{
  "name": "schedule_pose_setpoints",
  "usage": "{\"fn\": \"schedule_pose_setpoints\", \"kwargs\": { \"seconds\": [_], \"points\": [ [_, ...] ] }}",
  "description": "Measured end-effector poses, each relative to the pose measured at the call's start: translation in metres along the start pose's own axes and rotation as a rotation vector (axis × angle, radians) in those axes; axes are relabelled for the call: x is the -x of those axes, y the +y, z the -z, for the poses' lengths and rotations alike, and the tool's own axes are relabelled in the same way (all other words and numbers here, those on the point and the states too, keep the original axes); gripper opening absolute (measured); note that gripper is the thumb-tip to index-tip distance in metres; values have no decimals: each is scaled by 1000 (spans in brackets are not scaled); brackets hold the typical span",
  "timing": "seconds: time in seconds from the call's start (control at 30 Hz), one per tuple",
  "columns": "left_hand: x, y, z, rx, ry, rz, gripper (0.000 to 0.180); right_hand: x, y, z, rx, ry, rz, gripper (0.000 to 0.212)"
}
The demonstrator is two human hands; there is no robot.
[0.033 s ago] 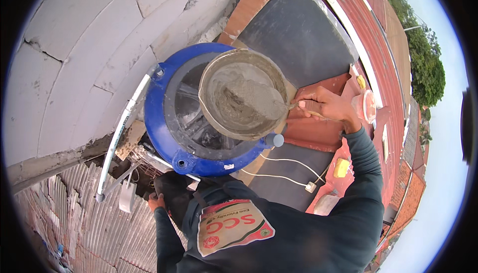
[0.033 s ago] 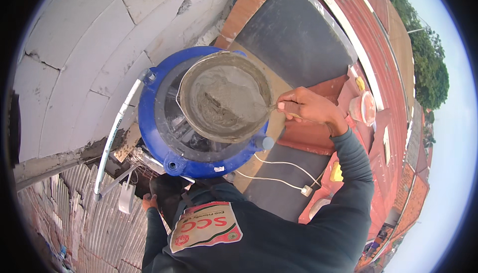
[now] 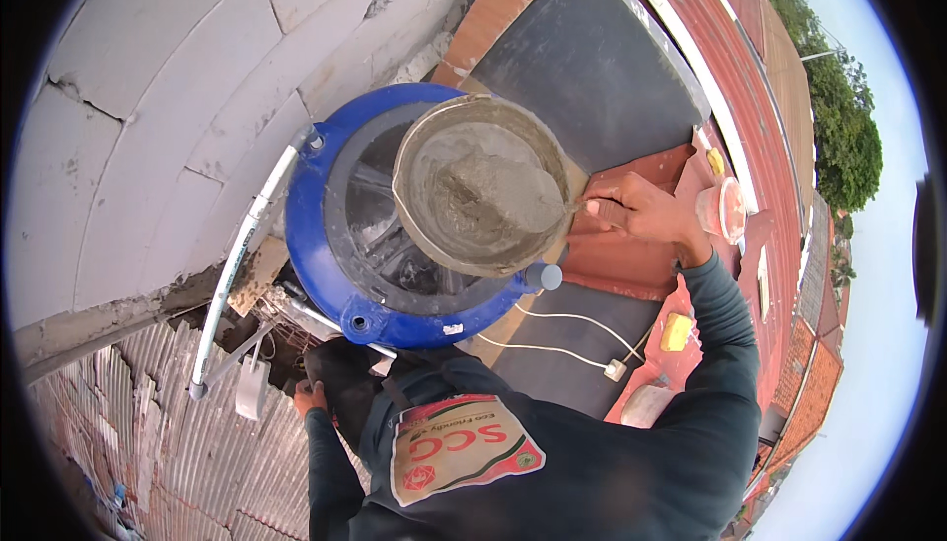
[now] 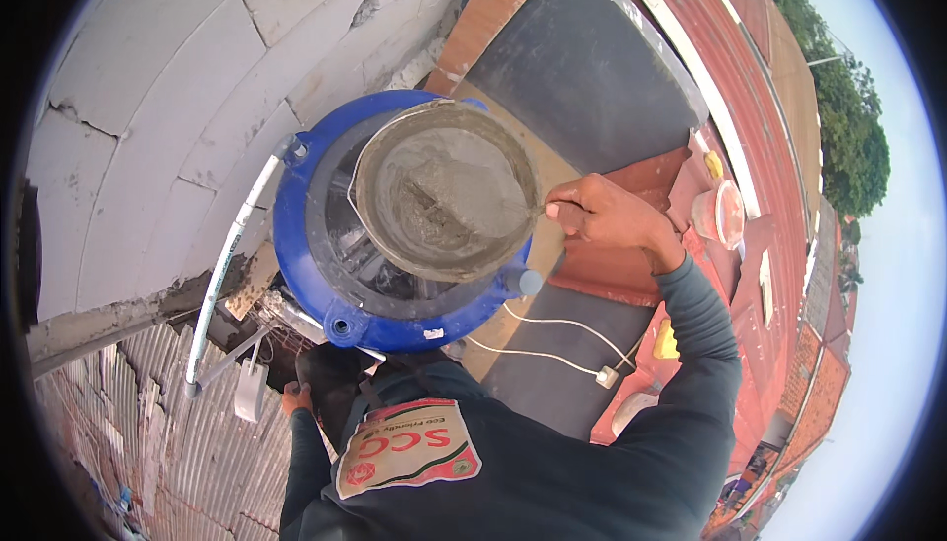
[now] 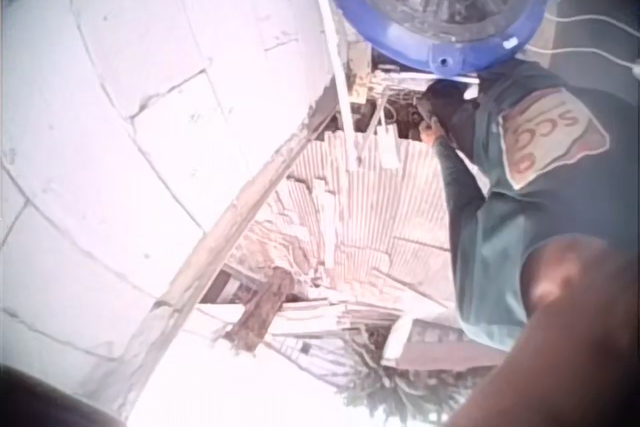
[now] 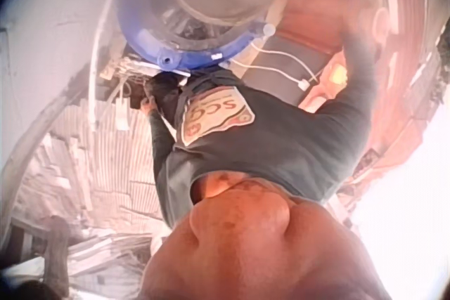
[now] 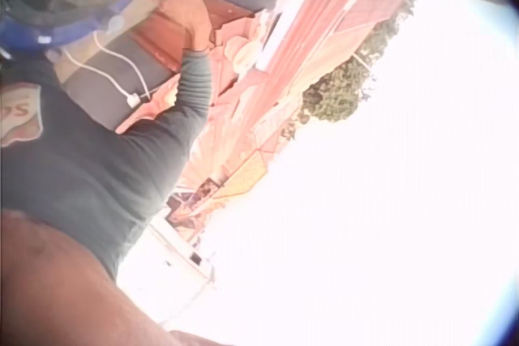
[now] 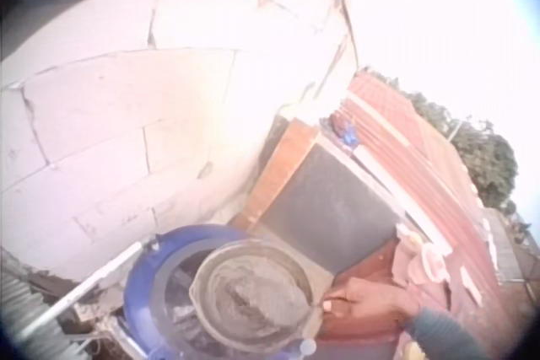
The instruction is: The person applies mortar to a wall gap using a trowel, periodically scooping more mortar from a small container.
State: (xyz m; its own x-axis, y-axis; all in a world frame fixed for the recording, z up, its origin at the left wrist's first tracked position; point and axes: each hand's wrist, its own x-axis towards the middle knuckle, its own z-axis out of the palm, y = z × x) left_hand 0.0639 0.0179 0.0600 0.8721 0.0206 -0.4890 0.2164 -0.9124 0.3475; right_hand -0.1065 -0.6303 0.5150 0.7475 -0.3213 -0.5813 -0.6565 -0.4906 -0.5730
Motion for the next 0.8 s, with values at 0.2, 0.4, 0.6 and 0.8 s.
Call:
{"fn": "schedule_pose_setpoints", "kwargs": {
  "seconds": [0.2,0.4,0.6,0.8],
  "points": [
    [-9,16,0,79,-60,-30,40,16,-6,-23,233,352,209,23],
    [-26,-1,-15,54,-41,-71,37,19,26,-77,411,627,265,29],
    [-32,-8,-15,-35,-64,-36,42,24,11,-91,391,693,282,26],
    [-34,-12,-19,-48,-53,-55,43,22,7,-95,481,682,223,24]
  ]
}}
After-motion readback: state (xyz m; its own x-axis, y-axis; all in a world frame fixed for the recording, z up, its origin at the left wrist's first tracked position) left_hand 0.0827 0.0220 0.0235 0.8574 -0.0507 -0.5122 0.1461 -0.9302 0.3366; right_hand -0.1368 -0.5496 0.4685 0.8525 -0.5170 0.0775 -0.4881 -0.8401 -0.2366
